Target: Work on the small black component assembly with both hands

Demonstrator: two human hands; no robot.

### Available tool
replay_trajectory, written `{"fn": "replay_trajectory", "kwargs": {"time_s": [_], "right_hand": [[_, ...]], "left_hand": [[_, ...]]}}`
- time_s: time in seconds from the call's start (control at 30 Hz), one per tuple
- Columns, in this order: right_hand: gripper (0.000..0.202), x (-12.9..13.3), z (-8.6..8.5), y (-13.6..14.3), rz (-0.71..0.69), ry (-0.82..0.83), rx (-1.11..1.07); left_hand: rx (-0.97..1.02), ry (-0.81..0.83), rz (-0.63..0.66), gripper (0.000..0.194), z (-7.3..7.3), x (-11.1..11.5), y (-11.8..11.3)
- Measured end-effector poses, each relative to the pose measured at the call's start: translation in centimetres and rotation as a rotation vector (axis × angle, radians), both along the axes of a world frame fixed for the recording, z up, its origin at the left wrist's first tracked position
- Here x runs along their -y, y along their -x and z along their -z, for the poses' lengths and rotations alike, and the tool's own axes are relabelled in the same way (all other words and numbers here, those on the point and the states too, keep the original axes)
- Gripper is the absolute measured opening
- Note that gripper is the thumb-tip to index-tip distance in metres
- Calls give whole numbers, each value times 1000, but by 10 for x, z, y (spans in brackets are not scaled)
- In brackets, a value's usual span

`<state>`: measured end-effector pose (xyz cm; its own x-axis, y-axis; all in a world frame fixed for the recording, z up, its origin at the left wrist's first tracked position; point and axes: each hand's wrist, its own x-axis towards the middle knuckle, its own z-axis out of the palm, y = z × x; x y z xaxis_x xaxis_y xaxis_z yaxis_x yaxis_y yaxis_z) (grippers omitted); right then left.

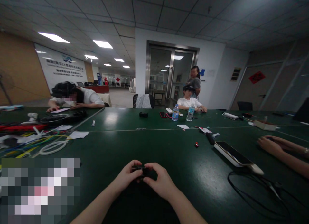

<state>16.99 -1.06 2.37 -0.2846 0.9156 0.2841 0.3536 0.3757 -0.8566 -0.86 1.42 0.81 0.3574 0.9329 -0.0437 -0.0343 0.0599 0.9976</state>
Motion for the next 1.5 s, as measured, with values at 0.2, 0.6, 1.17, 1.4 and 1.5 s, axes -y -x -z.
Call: {"fn": "replay_trajectory", "kwargs": {"time_s": [0.2, 0.6, 1.17, 1.4, 1.5], "right_hand": [[34, 0, -2, 0, 11, 22, -11], [32, -7, 2, -2, 43, 150, -172], [33, -6, 4, -1, -7, 229, -201], [30, -3, -3, -1, 0, 186, -93], [30, 0, -6, -2, -8, 127, -64]], "left_hand": [[10, -25, 33, 28, -1, 0, 0], [108, -12, 112, 44, -1, 4, 11], [23, -23, 66, 40, -4, 6, 9], [48, 0, 104, 38, -6, 7, 10], [24, -11, 96, 37, -7, 9, 10]]}}
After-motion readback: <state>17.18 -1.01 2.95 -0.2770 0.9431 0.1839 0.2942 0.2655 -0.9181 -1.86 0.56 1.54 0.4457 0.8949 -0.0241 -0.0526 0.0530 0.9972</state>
